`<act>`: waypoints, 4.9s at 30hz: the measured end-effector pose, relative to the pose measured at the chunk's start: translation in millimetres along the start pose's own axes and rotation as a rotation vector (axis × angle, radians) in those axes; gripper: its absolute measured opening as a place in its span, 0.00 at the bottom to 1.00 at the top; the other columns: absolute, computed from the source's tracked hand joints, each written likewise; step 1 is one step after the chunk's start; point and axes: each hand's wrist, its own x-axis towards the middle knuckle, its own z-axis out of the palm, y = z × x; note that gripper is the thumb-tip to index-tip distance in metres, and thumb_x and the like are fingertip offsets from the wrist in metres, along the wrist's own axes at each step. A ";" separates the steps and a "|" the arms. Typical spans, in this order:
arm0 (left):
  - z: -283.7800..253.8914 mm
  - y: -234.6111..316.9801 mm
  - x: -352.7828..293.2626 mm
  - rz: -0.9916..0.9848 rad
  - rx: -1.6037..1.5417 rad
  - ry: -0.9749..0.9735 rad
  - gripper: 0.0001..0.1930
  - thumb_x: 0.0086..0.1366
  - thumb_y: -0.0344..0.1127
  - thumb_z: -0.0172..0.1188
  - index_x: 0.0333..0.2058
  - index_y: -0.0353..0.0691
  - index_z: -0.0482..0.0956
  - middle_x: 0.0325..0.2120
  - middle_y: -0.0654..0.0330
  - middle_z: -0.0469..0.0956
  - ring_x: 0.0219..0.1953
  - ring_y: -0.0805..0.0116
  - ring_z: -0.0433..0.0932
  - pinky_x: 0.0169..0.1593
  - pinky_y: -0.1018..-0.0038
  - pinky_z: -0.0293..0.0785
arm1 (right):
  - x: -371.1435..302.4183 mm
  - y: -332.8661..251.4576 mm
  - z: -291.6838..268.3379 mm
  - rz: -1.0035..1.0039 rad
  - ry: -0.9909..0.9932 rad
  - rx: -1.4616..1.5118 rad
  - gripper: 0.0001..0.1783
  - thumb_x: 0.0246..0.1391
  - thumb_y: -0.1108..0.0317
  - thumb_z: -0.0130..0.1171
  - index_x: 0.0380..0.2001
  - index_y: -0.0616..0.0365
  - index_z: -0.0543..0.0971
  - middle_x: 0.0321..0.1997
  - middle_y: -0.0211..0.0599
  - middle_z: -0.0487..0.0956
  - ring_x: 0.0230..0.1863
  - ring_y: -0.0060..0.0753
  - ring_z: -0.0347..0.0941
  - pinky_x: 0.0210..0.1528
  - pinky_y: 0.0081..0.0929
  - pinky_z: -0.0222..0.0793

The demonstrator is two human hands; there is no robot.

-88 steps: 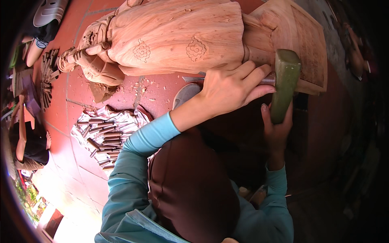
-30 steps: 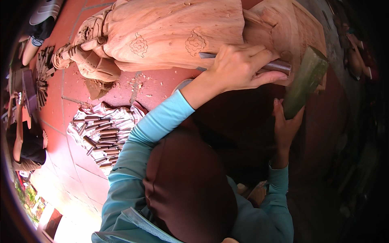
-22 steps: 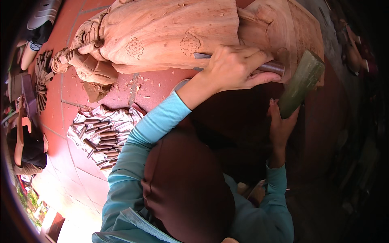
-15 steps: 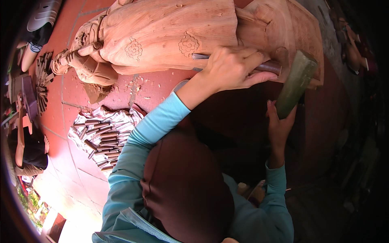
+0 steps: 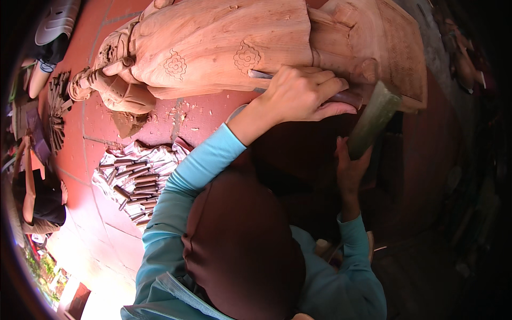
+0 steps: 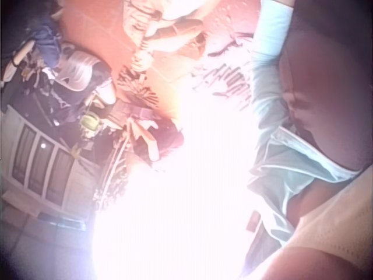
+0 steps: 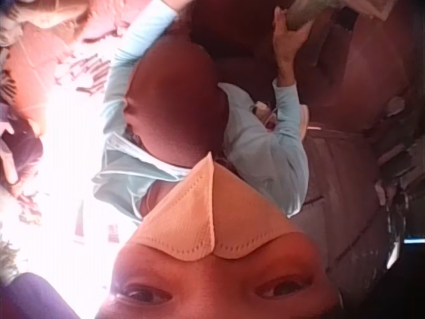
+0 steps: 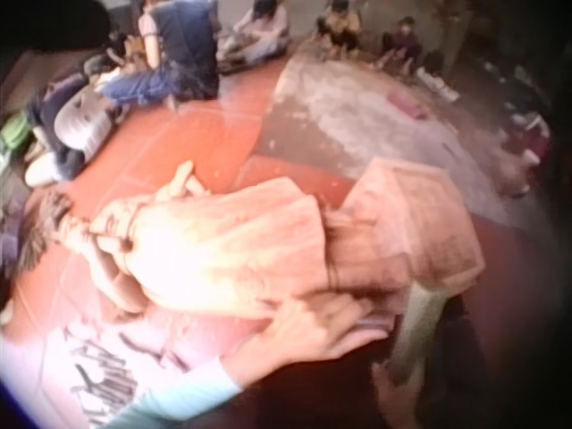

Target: The person carves a wooden statue of a figure using a chisel and a mallet. They repeatedly strike the chisel to shape the wood and occasionally switch tools to refine the details.

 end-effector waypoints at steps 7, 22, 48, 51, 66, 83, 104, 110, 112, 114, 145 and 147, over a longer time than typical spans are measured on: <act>-0.8 -5.3 2.9 0.055 -0.017 0.003 0.19 0.51 0.54 0.66 0.30 0.44 0.80 0.18 0.66 0.74 0.19 0.67 0.74 0.20 0.74 0.68 | -6.3 22.3 5.9 -0.023 -0.007 -0.104 0.21 0.53 0.72 0.62 0.48 0.62 0.67 0.36 0.31 0.72 0.34 0.20 0.69 0.38 0.19 0.69; -37.8 25.2 -21.0 0.046 0.046 -0.236 0.17 0.52 0.51 0.65 0.34 0.46 0.77 0.29 0.67 0.74 0.23 0.70 0.76 0.21 0.76 0.71 | -12.7 22.7 -8.5 -0.339 -0.055 -0.301 0.33 0.51 0.70 0.63 0.59 0.64 0.63 0.41 0.35 0.74 0.42 0.25 0.71 0.48 0.22 0.68; 9.4 6.2 29.0 -0.088 0.064 0.322 0.18 0.53 0.50 0.66 0.36 0.43 0.79 0.20 0.63 0.73 0.21 0.64 0.75 0.23 0.71 0.70 | 16.4 -32.0 -20.2 -0.237 -0.052 -0.249 0.23 0.53 0.72 0.62 0.51 0.62 0.68 0.31 0.28 0.72 0.27 0.15 0.66 0.30 0.15 0.65; 8.2 -2.8 32.4 -0.152 0.021 0.420 0.18 0.52 0.46 0.68 0.37 0.41 0.79 0.21 0.61 0.76 0.21 0.64 0.76 0.24 0.71 0.71 | 16.1 -55.2 -23.4 -0.170 -0.081 -0.284 0.29 0.52 0.72 0.63 0.55 0.66 0.65 0.34 0.32 0.72 0.35 0.20 0.68 0.39 0.20 0.67; -6.9 -5.5 28.2 -0.104 -0.116 0.533 0.19 0.50 0.40 0.71 0.40 0.38 0.79 0.21 0.60 0.76 0.22 0.67 0.76 0.26 0.74 0.71 | 45.8 -104.8 -4.5 -0.622 -0.002 -0.725 0.32 0.53 0.76 0.60 0.61 0.62 0.62 0.49 0.49 0.76 0.51 0.39 0.74 0.50 0.31 0.69; -13.0 10.5 31.7 -0.062 -0.139 0.516 0.19 0.50 0.41 0.70 0.39 0.39 0.80 0.19 0.61 0.74 0.20 0.67 0.74 0.24 0.74 0.70 | 52.7 -101.4 -8.9 -0.694 -0.022 -0.676 0.35 0.53 0.76 0.60 0.63 0.64 0.59 0.52 0.51 0.75 0.52 0.36 0.73 0.51 0.29 0.69; -14.2 -12.2 23.3 -0.164 -0.164 0.630 0.18 0.54 0.35 0.69 0.42 0.36 0.77 0.29 0.57 0.80 0.28 0.67 0.79 0.31 0.75 0.74 | 55.3 -117.6 -5.6 -0.700 -0.055 -0.657 0.35 0.52 0.76 0.59 0.63 0.55 0.60 0.57 0.45 0.73 0.55 0.40 0.72 0.52 0.35 0.72; -16.2 -13.2 25.4 -0.158 -0.102 0.630 0.18 0.51 0.38 0.71 0.39 0.37 0.79 0.24 0.58 0.78 0.24 0.67 0.77 0.27 0.76 0.72 | 52.9 -118.5 -1.0 -0.576 -0.068 -0.682 0.35 0.51 0.77 0.60 0.63 0.58 0.61 0.51 0.47 0.77 0.51 0.37 0.75 0.50 0.31 0.71; -14.8 -11.4 27.3 -0.156 -0.095 0.611 0.18 0.51 0.39 0.71 0.38 0.38 0.79 0.22 0.59 0.77 0.23 0.67 0.77 0.26 0.76 0.72 | 50.2 -120.2 -1.4 -0.487 -0.049 -0.686 0.35 0.51 0.77 0.60 0.63 0.58 0.61 0.49 0.48 0.77 0.50 0.35 0.76 0.49 0.30 0.71; -13.4 -9.8 24.9 -0.164 -0.070 0.564 0.18 0.50 0.40 0.71 0.38 0.39 0.80 0.21 0.60 0.77 0.22 0.66 0.77 0.25 0.76 0.71 | 43.8 -123.5 7.7 -0.502 -0.028 -0.862 0.35 0.51 0.77 0.60 0.63 0.59 0.62 0.49 0.49 0.77 0.49 0.34 0.76 0.47 0.29 0.72; 7.2 -9.4 7.1 -0.225 0.006 0.028 0.20 0.56 0.56 0.60 0.33 0.45 0.81 0.23 0.62 0.79 0.20 0.60 0.77 0.22 0.68 0.73 | 48.4 -55.8 -18.1 -0.124 -0.194 -0.464 0.29 0.52 0.74 0.61 0.57 0.63 0.65 0.37 0.38 0.76 0.37 0.24 0.73 0.41 0.23 0.71; 8.2 -11.4 6.6 -0.214 0.014 -0.026 0.20 0.57 0.56 0.59 0.35 0.45 0.81 0.25 0.62 0.80 0.21 0.59 0.78 0.23 0.67 0.73 | 45.6 -49.2 -14.8 -0.136 -0.196 -0.416 0.29 0.51 0.74 0.61 0.57 0.63 0.65 0.38 0.39 0.76 0.38 0.24 0.73 0.40 0.22 0.71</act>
